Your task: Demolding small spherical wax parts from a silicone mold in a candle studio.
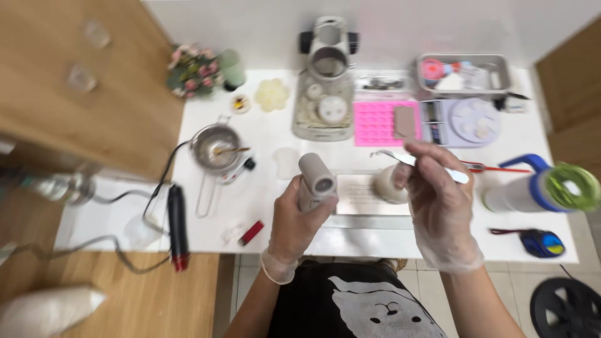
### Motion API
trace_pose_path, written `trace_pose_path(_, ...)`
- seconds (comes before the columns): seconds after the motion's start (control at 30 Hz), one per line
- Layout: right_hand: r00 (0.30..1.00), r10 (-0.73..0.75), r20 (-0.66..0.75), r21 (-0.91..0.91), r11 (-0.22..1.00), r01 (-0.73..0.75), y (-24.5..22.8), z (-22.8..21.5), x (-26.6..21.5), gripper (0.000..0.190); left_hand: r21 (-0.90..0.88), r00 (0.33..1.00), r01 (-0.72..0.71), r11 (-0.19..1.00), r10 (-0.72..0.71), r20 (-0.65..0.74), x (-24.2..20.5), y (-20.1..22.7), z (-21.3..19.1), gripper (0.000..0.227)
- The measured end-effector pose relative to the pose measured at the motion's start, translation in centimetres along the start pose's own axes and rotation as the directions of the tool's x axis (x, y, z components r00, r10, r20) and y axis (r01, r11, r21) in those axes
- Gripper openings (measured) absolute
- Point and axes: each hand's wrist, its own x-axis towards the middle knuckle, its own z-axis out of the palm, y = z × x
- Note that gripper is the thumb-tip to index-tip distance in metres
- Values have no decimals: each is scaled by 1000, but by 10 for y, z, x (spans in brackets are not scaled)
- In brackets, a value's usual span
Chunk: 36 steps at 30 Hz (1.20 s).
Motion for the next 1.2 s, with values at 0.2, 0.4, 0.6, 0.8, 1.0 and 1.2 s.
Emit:
trace_pose_path(0.2, 921, -359, -152, -215, 921, 324, -8, -11, -43, 25, -269, 975, 59, 961, 1, 220, 33, 15, 65, 47)
trace_pose_path(0.4, 775, -631, -13, -503, 674, 541, 2, -24, -45, 16, -327, 935, 26, 945, 93, 343, 39, 41, 102, 44)
trace_pose_path(0.6, 712, -697, 86, -609, 529, 591, 2, -28, -41, 17, -389, 920, 10, 921, 144, 365, 38, 41, 108, 43)
trace_pose_path(0.8, 724, -685, 80, -613, 539, 578, 1, -26, -38, 15, -391, 929, 57, 919, 94, 357, 38, 37, 112, 44)
trace_pose_path(1.0, 723, -678, 133, -627, 507, 591, -1, -24, -37, 14, -398, 935, 56, 916, 92, 342, 36, 33, 112, 42)
trace_pose_path(1.2, 708, -689, 152, -624, 488, 609, 0, -25, -37, 15, -351, 942, 42, 935, 80, 326, 35, 36, 111, 42)
